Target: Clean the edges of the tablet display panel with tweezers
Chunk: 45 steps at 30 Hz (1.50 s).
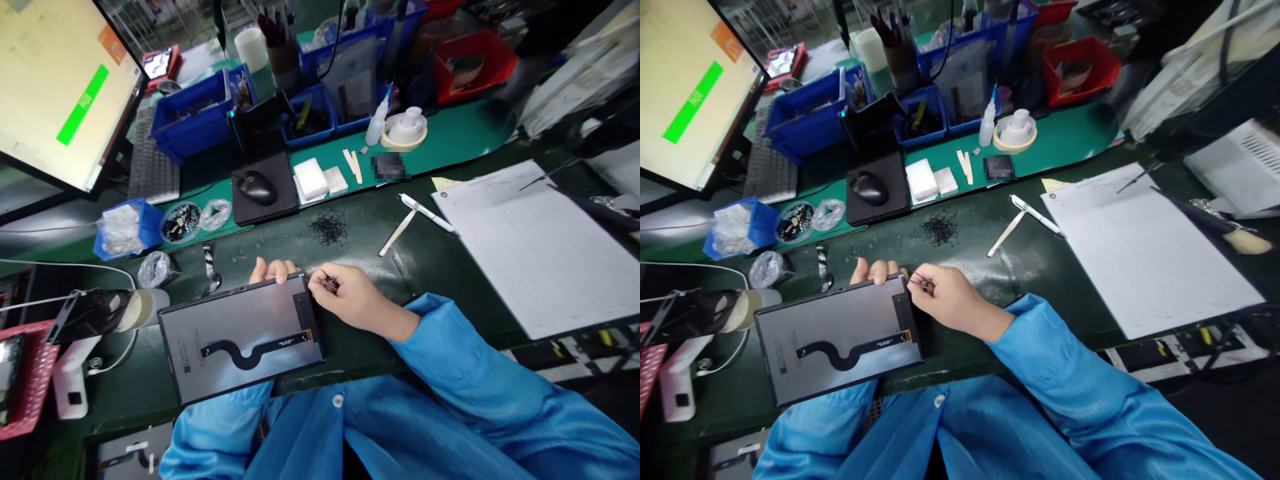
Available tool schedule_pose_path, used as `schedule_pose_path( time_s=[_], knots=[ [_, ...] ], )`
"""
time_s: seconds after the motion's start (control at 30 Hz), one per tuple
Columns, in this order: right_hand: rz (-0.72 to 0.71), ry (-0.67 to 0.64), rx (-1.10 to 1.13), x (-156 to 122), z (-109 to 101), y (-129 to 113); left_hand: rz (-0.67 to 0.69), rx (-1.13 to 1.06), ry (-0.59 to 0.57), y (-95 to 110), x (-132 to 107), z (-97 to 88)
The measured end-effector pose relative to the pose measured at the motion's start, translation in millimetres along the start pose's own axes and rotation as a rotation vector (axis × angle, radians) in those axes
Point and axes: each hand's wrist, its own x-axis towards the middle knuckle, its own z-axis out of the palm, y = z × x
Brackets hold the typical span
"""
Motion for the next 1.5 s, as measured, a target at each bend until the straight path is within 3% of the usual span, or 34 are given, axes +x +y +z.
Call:
schedule_pose_path(
  time_s=[0.2, 0.4, 0.53, 0.73, 0.8, 0.93, 1.0, 1.1, 1.5],
  knots=[
    [-0.045, -0.040, 0.009, 0.5, -0.7, 0.4, 0.010, -0.157, 0.015, -0.1, -3.3, 1.0],
    [-0.010, -0.026, 0.048, -1.0, -1.8, -3.1, -0.010, -0.168, 0.049, 3.0, -2.3, -3.1],
    [0.012, 0.086, 0.008, 2.3, -6.8, -5.0, -0.022, -0.174, 0.053, 5.0, -1.7, -4.3],
    [0.062, 0.399, 0.103, 13.1, -13.7, 0.1, -0.006, -0.157, -0.068, 6.8, -1.7, -3.1],
    [0.094, 0.339, 0.172, 14.2, -12.8, -0.3, -0.014, -0.129, -0.070, 6.5, -3.1, -3.6],
    [0.136, -0.005, 0.257, 8.8, -4.1, -4.6, 0.008, -0.059, -0.009, 3.6, -3.9, -7.4],
    [0.161, -0.080, 0.293, 5.2, 1.8, -5.6, 0.031, -0.026, -0.054, 1.9, -1.9, -9.4],
    [0.205, -0.112, 0.322, 2.4, 7.7, -5.2, 0.048, 0.004, -0.115, -0.2, 2.3, -9.6],
    [0.307, -0.086, 0.356, 3.3, 10.2, -5.8, 0.188, 0.107, -0.108, -9.2, 4.2, -13.0]
  ],
)
